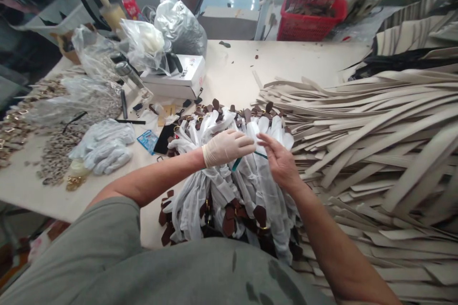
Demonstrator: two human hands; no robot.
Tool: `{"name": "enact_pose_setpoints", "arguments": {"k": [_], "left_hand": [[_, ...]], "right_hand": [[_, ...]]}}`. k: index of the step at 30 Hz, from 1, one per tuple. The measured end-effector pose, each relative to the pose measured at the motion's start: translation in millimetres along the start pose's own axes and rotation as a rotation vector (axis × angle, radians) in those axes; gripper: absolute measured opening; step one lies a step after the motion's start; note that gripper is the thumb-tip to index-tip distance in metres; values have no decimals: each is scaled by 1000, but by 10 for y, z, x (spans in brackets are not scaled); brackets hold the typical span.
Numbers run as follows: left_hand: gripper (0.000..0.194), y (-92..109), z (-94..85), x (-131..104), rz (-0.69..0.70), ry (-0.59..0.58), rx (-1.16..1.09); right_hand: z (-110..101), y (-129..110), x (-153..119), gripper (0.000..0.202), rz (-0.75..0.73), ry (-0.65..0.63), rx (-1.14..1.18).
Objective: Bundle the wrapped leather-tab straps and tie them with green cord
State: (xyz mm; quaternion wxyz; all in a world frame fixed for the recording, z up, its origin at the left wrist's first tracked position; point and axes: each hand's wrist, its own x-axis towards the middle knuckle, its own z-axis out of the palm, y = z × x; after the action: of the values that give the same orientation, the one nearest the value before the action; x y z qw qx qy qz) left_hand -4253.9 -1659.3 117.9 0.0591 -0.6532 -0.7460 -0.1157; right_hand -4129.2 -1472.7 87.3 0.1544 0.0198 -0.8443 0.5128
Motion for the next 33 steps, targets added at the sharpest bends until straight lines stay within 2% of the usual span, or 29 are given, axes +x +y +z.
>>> {"name": "enact_pose_setpoints", "arguments": {"k": [2,4,6,7,9,12,15,17,20,23,25,27,29,30,33], "left_hand": [[22,-4,38,-40,-12,138,75],[22,-19,47,-86,-35,218,86],[23,-46,15,-110,-35,202,51],[23,-63,-15,-105,-24,168,27],[26,-100,-94,-55,23,76,-18],[29,-163,-215,71,87,-40,-111],[30,-241,-258,79,71,-61,-256],[32,-265,-221,-73,18,-63,-296],[37,-187,-112,-484,-68,-90,-218],[35,0,-31,-845,-219,-41,-211],[32,138,-16,-928,-341,66,-331],[32,269,-19,-872,-405,196,-540],[36,380,-8,-720,-424,320,-825],[40,423,15,-628,-448,374,-995],[54,473,171,-357,-603,556,-1584]], "right_hand": [[39,68,137,49,42,-182,64],[48,104,280,52,66,-389,128],[28,117,409,42,1,-539,160],[10,112,462,34,-61,-569,142],[-43,77,540,23,-225,-560,-8],[-167,-9,582,28,-453,-519,-400],[-326,16,546,26,-606,-540,-689],[-426,135,467,26,-668,-541,-765],[-548,326,268,28,-694,-502,-809],[-633,328,85,27,-613,-446,-749],[-639,219,25,22,-465,-455,-532],[-563,88,14,20,-261,-496,-218],[-384,-4,34,25,-62,-478,129],[-263,-25,54,28,29,-418,300],[120,-3,147,39,247,-127,766]]}}
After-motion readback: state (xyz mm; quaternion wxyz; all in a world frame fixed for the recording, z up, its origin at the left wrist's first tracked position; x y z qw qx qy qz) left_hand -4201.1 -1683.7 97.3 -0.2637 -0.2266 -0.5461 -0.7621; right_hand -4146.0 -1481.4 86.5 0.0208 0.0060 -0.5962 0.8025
